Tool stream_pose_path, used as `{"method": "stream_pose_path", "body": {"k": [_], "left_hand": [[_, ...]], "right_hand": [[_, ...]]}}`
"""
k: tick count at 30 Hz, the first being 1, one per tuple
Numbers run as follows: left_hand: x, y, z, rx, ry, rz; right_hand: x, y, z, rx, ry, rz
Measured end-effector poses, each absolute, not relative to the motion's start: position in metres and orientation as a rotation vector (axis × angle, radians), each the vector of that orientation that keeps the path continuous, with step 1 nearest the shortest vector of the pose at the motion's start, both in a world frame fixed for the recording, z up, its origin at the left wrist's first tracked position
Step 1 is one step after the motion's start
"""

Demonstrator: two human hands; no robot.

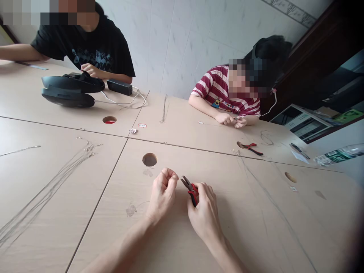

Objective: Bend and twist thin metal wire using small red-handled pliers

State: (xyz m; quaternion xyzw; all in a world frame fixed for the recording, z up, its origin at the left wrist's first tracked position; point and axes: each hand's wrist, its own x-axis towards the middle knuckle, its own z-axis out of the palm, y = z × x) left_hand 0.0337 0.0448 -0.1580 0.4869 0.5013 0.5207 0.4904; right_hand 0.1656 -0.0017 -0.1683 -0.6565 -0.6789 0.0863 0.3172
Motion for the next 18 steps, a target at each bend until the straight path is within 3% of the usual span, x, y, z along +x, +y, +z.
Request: {"method": "stream_pose_path", "body": {"k": [18], "left_hand": [[0.035, 0.042, -0.159, 1.293, 1.184, 1.28]], "right_hand": [[0.147, 0.009, -0.16, -1.789, -1.755, 0.177]]}}
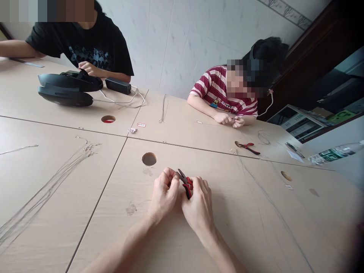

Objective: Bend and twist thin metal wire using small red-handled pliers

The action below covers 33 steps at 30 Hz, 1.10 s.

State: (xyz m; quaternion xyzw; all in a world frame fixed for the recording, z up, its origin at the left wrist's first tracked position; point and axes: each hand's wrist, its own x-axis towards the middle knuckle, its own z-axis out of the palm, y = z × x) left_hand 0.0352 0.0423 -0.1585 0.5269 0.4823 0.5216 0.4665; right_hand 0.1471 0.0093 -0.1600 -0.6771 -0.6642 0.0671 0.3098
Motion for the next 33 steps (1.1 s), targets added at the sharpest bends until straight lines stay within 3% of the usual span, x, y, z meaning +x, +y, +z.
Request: {"method": "stream_pose_path", "body": {"k": [33], "left_hand": [[0.036, 0.043, -0.158, 1.449, 1.218, 1.1]], "right_hand": [[0.154, 0.016, -0.166, -1.868, -1.715, 0.08]]}}
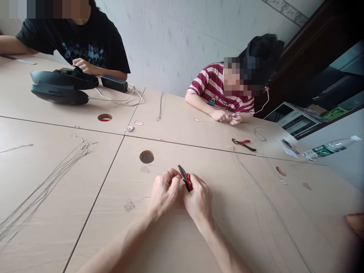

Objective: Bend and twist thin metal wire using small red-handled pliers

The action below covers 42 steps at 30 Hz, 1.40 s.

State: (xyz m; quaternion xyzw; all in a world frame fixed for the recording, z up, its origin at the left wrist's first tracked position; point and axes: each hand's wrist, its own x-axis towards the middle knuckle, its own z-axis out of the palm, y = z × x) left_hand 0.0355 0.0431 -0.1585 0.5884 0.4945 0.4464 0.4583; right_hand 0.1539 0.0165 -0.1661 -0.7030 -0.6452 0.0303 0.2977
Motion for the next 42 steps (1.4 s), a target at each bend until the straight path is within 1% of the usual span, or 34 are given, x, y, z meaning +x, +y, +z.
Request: {"method": "stream_pose_path", "body": {"k": [8, 16, 21, 33, 42], "left_hand": [[0.034, 0.044, -0.161, 1.595, 1.137, 1.007], [0.033, 0.042, -0.16, 1.609, 1.08, 0.922], [0.033, 0.045, -0.159, 1.618, 1.014, 0.94], [0.031, 0.046, -0.161, 1.735, 1.099, 0.84], [0.027, 0.045, -0.167, 1.79, 1.064, 0.771]], "right_hand": [[0.159, 0.016, -0.165, -1.843, -1.734, 0.057], [0.165, 0.018, -0.166, -1.79, -1.726, -0.028], [0.168, 0.02, -0.168, -1.785, -1.753, -0.007], [0.171, 0.022, -0.17, -1.83, -1.74, 0.071], [0.173, 0.023, -0.172, -1.783, -1.725, 0.025]]}}
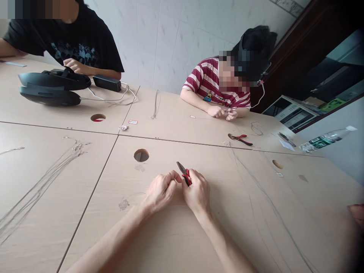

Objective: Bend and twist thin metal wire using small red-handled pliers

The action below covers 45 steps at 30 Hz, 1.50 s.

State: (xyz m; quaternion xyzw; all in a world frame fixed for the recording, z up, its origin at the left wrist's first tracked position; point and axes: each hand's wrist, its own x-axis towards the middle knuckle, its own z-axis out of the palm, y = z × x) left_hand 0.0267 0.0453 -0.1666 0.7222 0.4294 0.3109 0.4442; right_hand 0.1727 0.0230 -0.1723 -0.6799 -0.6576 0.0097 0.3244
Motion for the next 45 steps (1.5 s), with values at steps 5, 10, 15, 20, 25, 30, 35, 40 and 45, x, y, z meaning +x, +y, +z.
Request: {"method": "stream_pose_path", "body": {"k": [5, 10, 15, 20, 25, 30, 35, 40, 45], "left_hand": [[0.029, 0.047, -0.163, 1.779, 1.117, 0.798], [0.03, 0.049, -0.162, 1.728, 1.137, 0.838], [0.03, 0.049, -0.16, 1.648, 1.15, 0.878], [0.029, 0.049, -0.158, 1.611, 1.152, 0.929], [0.029, 0.049, -0.159, 1.602, 1.155, 0.971], [0.03, 0.049, -0.159, 1.589, 1.159, 0.987], [0.03, 0.05, -0.159, 1.577, 1.169, 0.989], [0.03, 0.05, -0.156, 1.571, 1.179, 0.986], [0.029, 0.05, -0.157, 1.546, 1.184, 0.969]], "right_hand": [[0.173, 0.023, -0.174, -1.768, -1.735, 0.012], [0.172, 0.024, -0.177, -1.765, -1.755, 0.015], [0.17, 0.024, -0.177, -1.759, -1.761, 0.015], [0.169, 0.025, -0.175, -1.74, -1.769, 0.009], [0.169, 0.026, -0.173, -1.743, -1.766, 0.021], [0.169, 0.027, -0.173, -1.766, -1.75, 0.048], [0.169, 0.027, -0.174, -1.796, -1.743, 0.065], [0.17, 0.028, -0.173, -1.806, -1.73, 0.07], [0.172, 0.029, -0.174, -1.774, -1.741, 0.047]]}}
